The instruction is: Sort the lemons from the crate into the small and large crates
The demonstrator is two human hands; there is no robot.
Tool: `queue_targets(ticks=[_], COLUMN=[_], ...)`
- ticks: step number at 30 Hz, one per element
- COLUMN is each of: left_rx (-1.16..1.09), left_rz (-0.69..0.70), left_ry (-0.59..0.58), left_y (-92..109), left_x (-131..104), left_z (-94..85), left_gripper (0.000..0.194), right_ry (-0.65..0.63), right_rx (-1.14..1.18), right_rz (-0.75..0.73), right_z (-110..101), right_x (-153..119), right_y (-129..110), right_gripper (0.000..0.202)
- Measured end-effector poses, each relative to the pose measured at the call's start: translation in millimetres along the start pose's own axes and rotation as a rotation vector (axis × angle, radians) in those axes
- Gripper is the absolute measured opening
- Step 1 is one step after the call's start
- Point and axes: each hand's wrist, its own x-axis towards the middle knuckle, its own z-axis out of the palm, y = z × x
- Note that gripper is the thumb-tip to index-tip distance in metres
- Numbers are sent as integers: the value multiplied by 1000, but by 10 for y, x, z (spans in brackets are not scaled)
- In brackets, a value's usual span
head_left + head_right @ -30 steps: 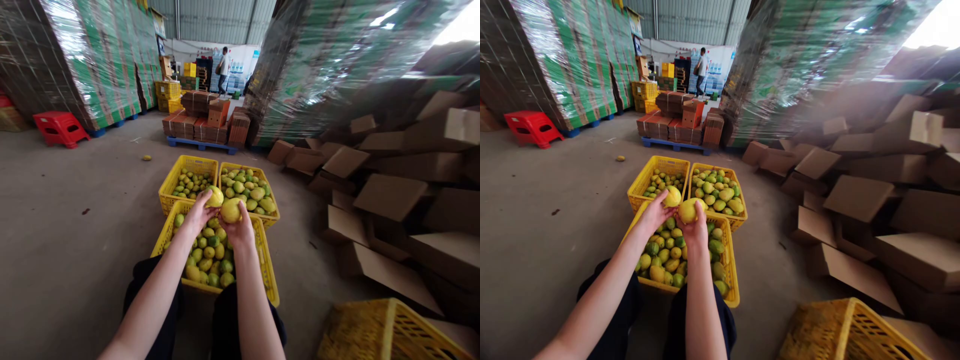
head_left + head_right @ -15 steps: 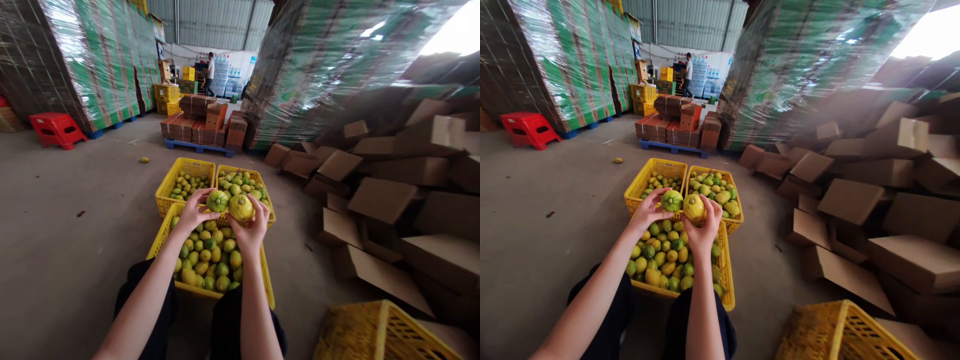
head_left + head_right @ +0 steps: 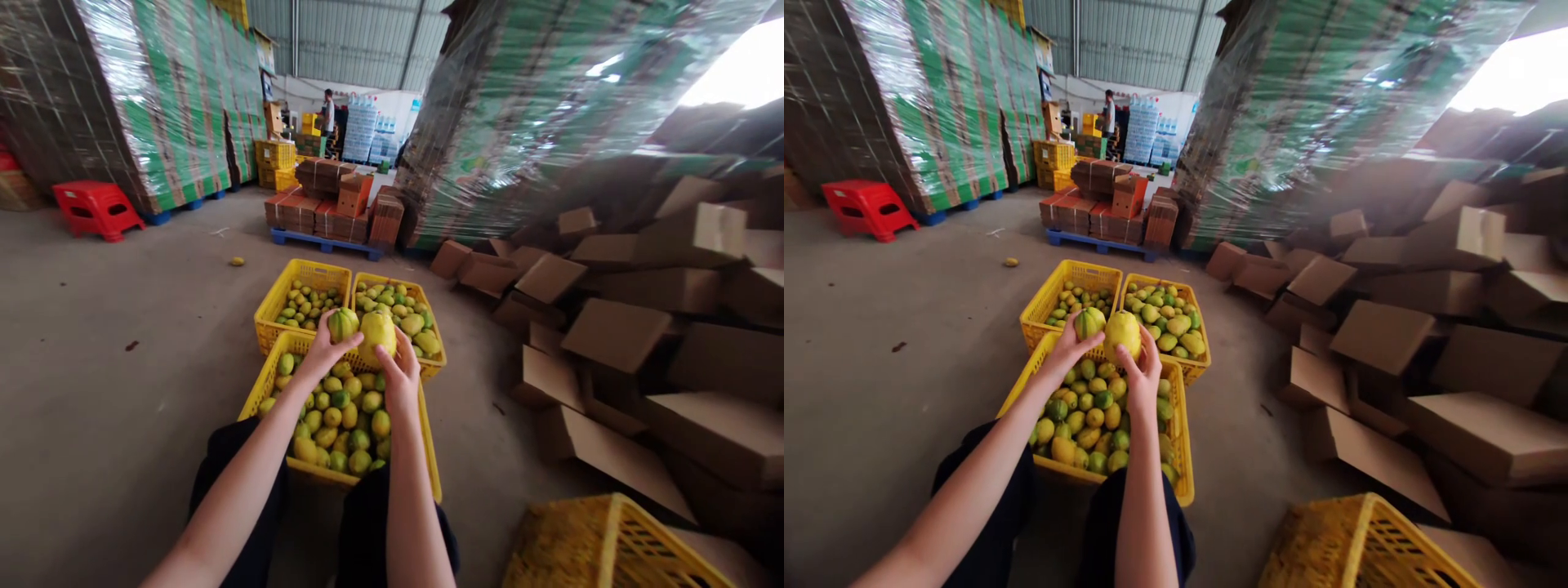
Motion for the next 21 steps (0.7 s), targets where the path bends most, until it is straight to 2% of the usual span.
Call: queue_targets(ticks=[4, 7, 9, 12, 16, 21], left_rx=[148, 188, 182, 47, -252, -498], left_rz=[150, 176, 131, -25, -176, -297], left_ry=[141, 227, 241, 261, 243, 239], left_y=[24, 97, 129, 127, 73, 33], left_x=[-65, -79, -68, -21, 77, 193], left_z=[94, 113, 99, 74, 70, 17], left_gripper=[58, 54, 44, 33, 40, 43], right_ry=[36, 98, 141, 158, 98, 26], right_rx=[-69, -82, -2, 195, 374, 435], right_rz=[29, 86, 147, 241, 293, 334], right_z=[104, 237, 311, 355, 337, 303], right_x=[-36, -62, -57, -2, 95, 135], right_y=[-33, -52, -34, 30, 98, 130], right_gripper=[57, 57, 51, 44, 45, 50])
